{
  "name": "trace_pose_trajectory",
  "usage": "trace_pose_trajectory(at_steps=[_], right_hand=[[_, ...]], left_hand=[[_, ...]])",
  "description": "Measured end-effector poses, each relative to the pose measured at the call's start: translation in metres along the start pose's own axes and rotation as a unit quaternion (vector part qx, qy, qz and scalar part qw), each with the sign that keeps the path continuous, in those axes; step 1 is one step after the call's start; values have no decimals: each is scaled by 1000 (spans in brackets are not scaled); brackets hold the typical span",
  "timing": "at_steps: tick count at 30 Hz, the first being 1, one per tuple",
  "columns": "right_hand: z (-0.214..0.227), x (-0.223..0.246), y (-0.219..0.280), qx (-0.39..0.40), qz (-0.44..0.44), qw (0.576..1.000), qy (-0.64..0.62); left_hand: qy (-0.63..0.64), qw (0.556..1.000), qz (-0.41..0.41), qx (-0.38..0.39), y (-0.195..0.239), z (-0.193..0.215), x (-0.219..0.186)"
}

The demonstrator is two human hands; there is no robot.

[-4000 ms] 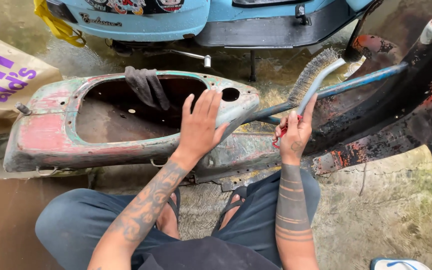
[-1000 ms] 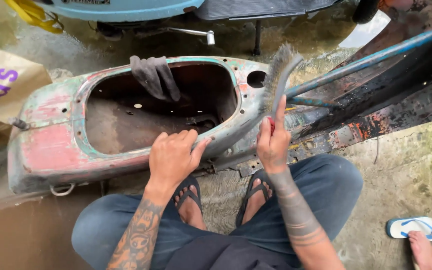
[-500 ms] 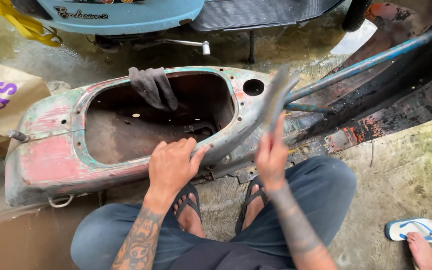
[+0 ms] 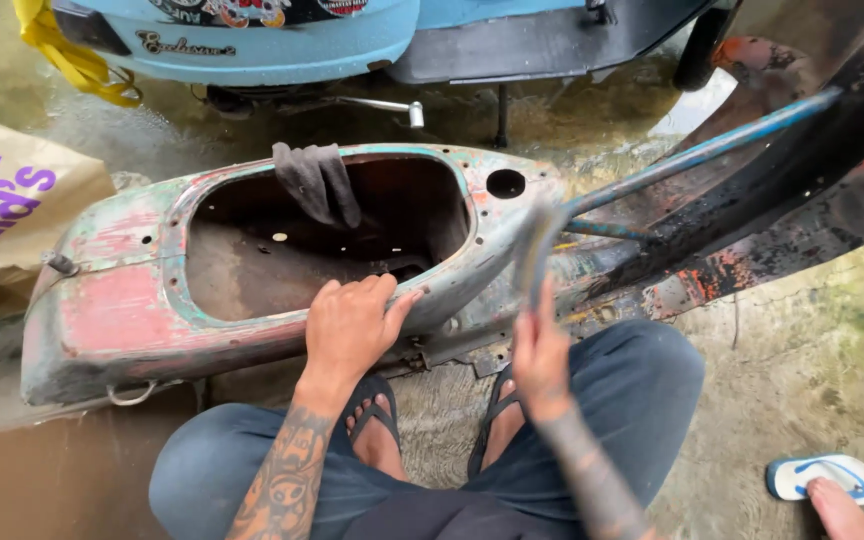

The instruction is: The person scrubs the surface of a metal motorcycle fuel tank with a wire brush. They hold the tank with one hand and repeatedly brush the same area with the other hand throughout the clip.

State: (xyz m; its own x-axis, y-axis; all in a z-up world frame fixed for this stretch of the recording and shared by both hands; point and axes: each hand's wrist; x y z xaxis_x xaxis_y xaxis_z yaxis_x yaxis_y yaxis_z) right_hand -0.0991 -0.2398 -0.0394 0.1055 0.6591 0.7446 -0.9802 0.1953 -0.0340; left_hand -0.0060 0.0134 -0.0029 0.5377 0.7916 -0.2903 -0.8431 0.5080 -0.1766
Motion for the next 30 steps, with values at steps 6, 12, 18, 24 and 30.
trace_pose_trajectory(at_steps=[6,12,18,24,30], right_hand=[[15,1,-54,-16,24,1000,6],[21,6,-49,-4,5,999,-43],[3,16,-19,23,-32,999,-27],[23,1,-58,-26,-18,999,-31],[-12,-12,6,14,-26,999,-16]], left_hand=[[-4,1000,1,6,-1,-2,-1],[-8,999,7,36,-1,-7,5],[-10,999,6,36,-1,-1,0],[-23,999,0,42,-2,-2,4],[-30,999,8,40,-2,0,0]])
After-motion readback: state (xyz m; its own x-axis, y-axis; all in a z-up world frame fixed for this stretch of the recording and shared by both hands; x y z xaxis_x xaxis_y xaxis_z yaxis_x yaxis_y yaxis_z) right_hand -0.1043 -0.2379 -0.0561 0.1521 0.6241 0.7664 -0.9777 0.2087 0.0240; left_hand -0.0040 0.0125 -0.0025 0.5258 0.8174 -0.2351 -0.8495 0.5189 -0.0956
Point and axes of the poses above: each hand's wrist, its own y-axis away from the middle knuckle, its own z-axis out of the back of the hand, x = y × z, and after that the axes turned 14 degrees about x, right-handed
